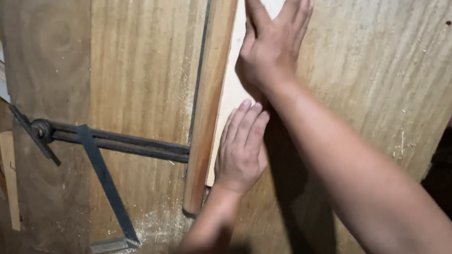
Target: The person picks up a wooden board, places it on a workbench, and slides it along a guide before repeating the process with several other boards.
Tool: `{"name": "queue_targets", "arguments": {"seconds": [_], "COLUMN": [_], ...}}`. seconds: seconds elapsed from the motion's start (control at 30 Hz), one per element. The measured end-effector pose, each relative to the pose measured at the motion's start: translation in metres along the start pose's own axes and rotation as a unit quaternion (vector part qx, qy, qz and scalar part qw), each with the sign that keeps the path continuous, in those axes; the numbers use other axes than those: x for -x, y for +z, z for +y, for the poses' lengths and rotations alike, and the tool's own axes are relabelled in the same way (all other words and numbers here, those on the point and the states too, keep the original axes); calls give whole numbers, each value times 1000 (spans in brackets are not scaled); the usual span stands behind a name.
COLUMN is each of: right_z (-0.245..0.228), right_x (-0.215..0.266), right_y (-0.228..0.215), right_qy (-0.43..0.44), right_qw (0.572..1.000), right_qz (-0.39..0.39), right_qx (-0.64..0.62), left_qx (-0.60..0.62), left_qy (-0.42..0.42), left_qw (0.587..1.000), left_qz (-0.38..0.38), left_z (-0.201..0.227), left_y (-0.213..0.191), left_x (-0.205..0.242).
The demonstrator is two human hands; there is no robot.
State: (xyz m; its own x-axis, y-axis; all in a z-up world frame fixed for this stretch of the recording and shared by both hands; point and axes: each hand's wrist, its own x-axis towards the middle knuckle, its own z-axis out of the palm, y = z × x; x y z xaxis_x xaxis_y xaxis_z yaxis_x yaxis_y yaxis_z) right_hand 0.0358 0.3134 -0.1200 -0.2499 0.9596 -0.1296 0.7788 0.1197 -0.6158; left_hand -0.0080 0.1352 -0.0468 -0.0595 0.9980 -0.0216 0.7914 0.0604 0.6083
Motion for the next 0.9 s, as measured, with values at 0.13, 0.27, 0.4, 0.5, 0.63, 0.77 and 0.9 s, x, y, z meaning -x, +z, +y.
{"name": "queue_targets", "arguments": {"seconds": [0.13,0.27,0.4,0.5,0.63,0.77,0.9], "right_z": [6,12,19,24,35,65,59], "right_x": [-27,-42,-53,-67,-76,-40,37], "right_y": [0,0,3,8,-5,-16,-42], "right_qy": [8,-6,-12,-6,-5,-86,-32], "right_qw": [1000,999,999,1000,1000,989,977], "right_qz": [2,15,29,21,5,80,94], "right_qx": [-9,-30,-10,9,-6,-88,-187], "left_qx": [13,16,15,19,20,24,30], "left_qy": [5,7,16,20,16,23,41], "left_qw": [1000,1000,999,998,999,998,997], "left_qz": [24,25,39,49,46,61,58], "left_z": [-2,-5,-10,-13,-13,-19,-24], "left_y": [2,3,10,13,15,24,26], "left_x": [-26,-41,-51,-62,-78,-95,-110]}}
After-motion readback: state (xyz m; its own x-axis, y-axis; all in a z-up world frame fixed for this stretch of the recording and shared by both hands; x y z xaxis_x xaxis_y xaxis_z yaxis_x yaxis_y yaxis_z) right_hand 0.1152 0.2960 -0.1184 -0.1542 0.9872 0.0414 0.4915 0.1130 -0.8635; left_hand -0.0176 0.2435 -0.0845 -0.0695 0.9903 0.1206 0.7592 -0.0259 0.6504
